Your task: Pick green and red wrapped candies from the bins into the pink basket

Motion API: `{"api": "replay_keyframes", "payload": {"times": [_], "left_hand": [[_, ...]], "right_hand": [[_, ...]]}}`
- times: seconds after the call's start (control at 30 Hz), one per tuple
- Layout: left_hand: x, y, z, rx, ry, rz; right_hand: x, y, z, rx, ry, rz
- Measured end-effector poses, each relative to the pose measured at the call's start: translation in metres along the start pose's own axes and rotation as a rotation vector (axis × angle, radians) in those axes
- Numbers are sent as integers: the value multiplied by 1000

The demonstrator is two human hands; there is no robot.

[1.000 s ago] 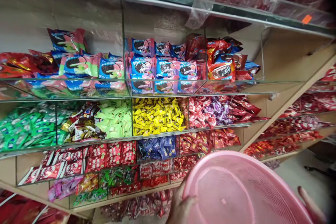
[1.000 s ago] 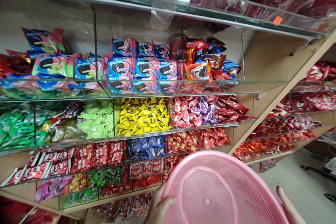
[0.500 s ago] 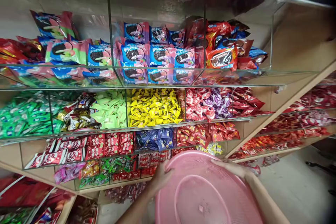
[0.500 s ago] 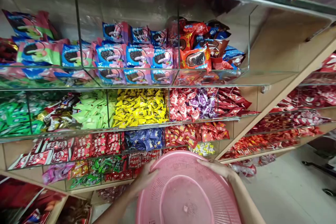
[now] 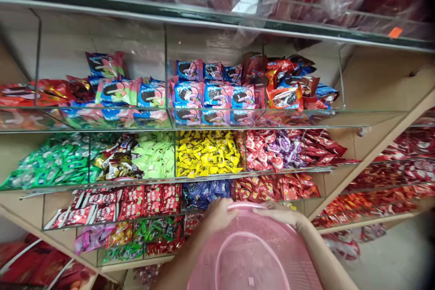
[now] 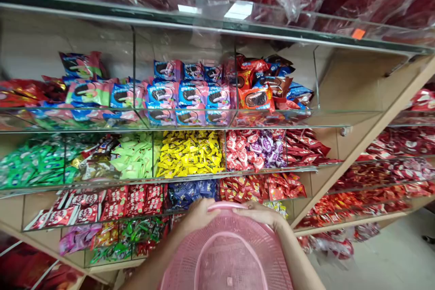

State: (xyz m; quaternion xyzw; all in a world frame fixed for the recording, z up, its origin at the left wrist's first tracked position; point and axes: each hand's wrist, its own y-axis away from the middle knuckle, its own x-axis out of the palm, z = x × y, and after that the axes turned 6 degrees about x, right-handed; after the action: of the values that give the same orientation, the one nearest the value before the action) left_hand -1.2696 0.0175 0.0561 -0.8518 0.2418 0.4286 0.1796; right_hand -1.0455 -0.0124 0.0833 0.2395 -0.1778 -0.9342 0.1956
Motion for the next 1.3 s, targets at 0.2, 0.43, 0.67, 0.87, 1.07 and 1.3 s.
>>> {"api": "replay_keyframes", "payload": {"times": [0.2, 0.43, 0.67, 0.87, 1.07, 1.3], "left_hand": [[-25, 15, 29, -9, -5, 22], [-79, 27, 73, 9, 70, -7], [-108, 45, 97, -1, 278, 19], [-110, 47, 98, -8, 197, 11], [-96, 51, 90, -10, 156, -48], [-101, 53, 85, 5, 107, -92]], "right_hand": [[12, -16, 26, -148, -67, -103], [5, 12, 49, -244, 45, -165], [17, 24, 55, -295, 299, -512], [20, 30, 104, -458, 518, -770], [31, 6, 128, -355, 604, -837], [34, -11, 134, -241, 603, -787]]}}
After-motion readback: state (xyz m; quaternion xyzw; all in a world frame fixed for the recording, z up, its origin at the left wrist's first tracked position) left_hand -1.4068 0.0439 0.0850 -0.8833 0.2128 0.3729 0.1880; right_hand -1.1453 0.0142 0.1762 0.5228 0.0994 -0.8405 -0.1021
